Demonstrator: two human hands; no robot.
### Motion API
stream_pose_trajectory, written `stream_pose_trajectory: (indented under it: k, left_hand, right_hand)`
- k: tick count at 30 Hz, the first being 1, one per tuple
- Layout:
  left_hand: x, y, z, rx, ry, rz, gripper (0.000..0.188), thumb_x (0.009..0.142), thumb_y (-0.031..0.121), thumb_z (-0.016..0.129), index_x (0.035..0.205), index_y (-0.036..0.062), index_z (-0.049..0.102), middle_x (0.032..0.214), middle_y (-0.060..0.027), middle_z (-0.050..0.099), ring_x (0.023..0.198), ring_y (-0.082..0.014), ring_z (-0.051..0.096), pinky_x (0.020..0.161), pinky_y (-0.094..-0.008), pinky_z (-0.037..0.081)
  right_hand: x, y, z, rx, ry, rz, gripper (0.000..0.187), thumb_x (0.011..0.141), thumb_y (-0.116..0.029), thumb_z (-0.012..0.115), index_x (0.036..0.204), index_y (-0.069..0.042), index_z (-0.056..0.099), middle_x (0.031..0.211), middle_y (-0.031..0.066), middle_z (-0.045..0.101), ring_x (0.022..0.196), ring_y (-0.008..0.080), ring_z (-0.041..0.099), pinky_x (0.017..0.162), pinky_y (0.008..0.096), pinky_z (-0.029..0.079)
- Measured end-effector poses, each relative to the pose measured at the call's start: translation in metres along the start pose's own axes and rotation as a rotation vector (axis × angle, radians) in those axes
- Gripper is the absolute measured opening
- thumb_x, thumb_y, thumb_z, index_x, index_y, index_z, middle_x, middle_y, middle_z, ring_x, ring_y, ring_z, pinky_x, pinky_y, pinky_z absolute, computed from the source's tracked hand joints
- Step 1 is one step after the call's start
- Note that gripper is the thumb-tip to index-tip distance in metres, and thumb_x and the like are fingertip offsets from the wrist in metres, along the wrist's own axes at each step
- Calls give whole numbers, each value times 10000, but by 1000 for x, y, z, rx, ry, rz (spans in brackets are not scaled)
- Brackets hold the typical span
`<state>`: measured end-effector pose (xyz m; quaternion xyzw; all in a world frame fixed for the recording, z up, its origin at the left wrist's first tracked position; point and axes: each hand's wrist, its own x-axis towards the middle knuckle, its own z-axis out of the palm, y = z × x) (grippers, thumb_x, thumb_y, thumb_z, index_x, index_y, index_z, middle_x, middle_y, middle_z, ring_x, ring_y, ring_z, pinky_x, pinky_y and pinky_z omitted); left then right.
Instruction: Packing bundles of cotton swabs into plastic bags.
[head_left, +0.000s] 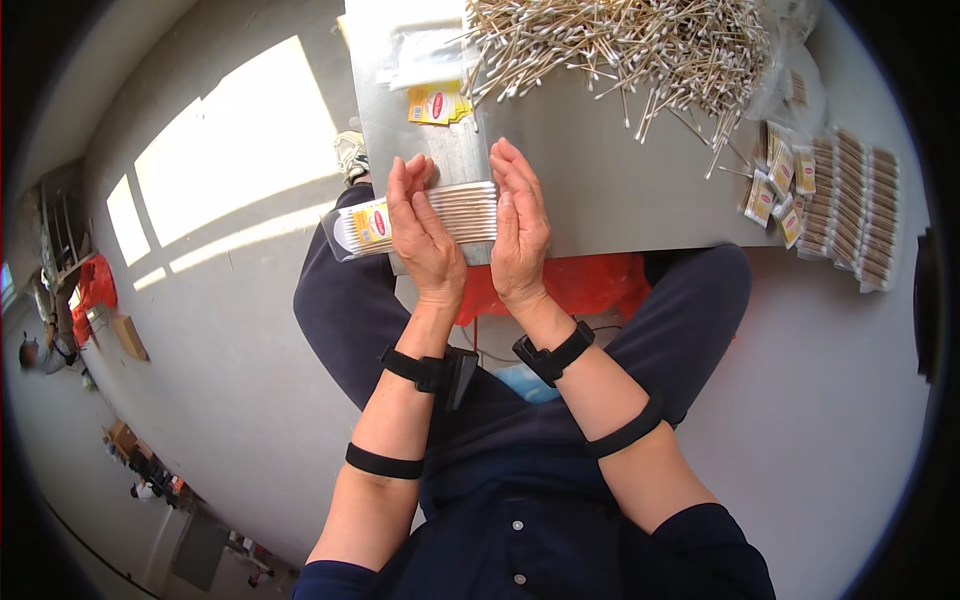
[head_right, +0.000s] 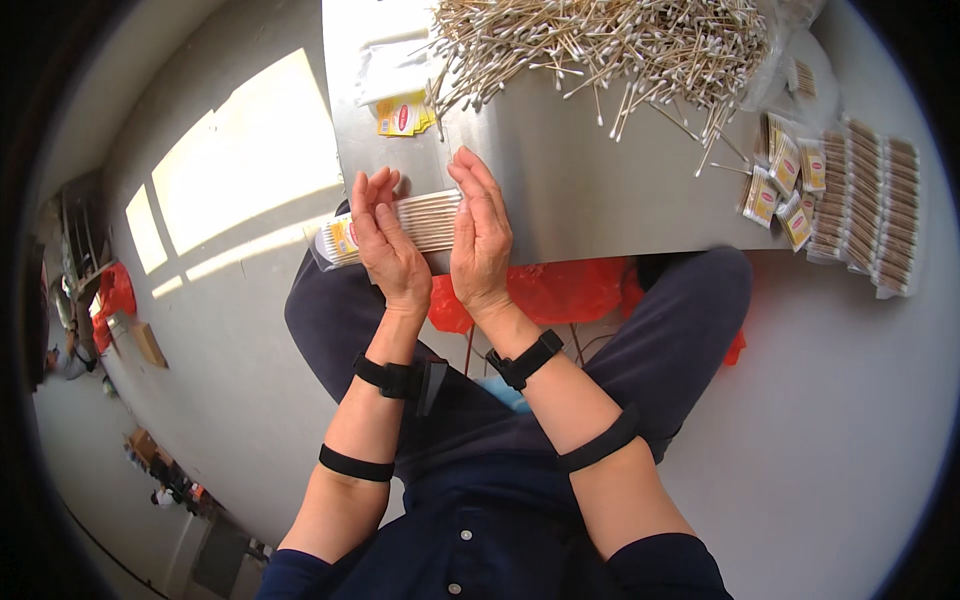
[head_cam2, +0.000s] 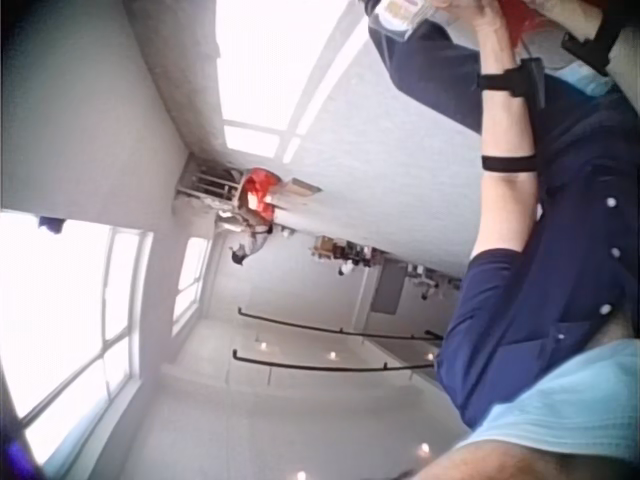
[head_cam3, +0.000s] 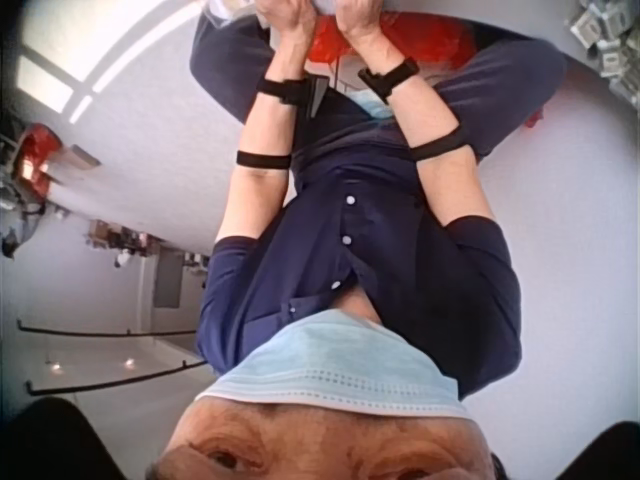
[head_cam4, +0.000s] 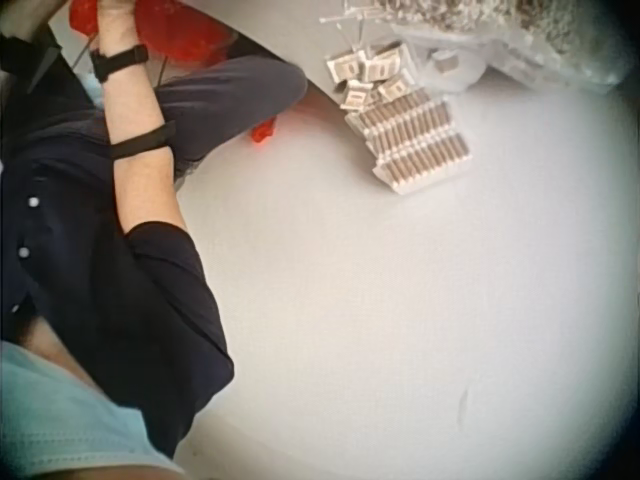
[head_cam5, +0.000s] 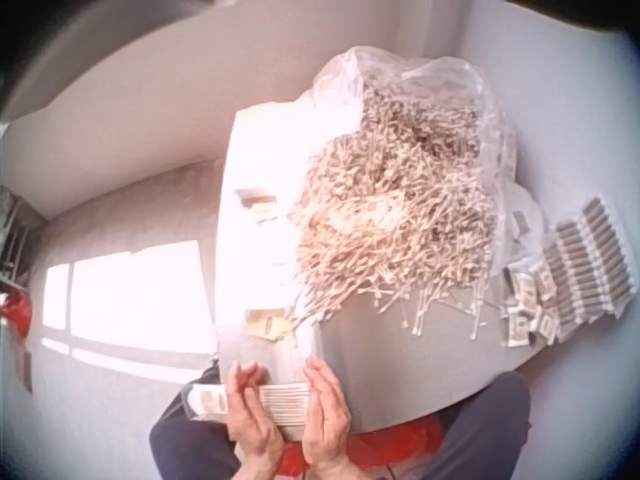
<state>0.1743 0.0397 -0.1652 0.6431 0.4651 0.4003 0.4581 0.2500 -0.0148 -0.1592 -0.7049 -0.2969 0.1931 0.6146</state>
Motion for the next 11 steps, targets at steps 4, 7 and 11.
stream_pose_trajectory:
  k: [4, 7, 11]
  left_hand:
    - [2, 8, -17, 66, 16, 20, 401, 1085, 69, 343, 1475, -14, 383, 1388, -166, 538, 1308, -251, 539, 1131, -396, 409]
    - [1, 18, -39, 81, -3, 43, 386, 1083, 76, 358, 1448, -17, 437, 1397, -161, 528, 1318, -257, 534, 1130, -393, 410]
    - [-8, 21, -63, 214, -40, 98, 368, 1078, 79, 376, 1415, -16, 488, 1388, -141, 511, 1326, -254, 523, 1137, -397, 426]
  right_hand:
    - [6, -7, -23, -98, -231, -127, 468, 966, -125, 536, 1416, -6, 486, 1527, 166, 430, 1419, 327, 409, 1176, 447, 326]
    - [7, -6, -36, -439, -507, -342, 711, 914, -237, 667, 1519, -47, 345, 1623, 140, 271, 1506, 305, 241, 1235, 472, 197]
    - [10, 8, -35, -887, -673, -511, 918, 863, -352, 740, 1585, -90, 236, 1669, 121, 170, 1554, 307, 91, 1269, 463, 88]
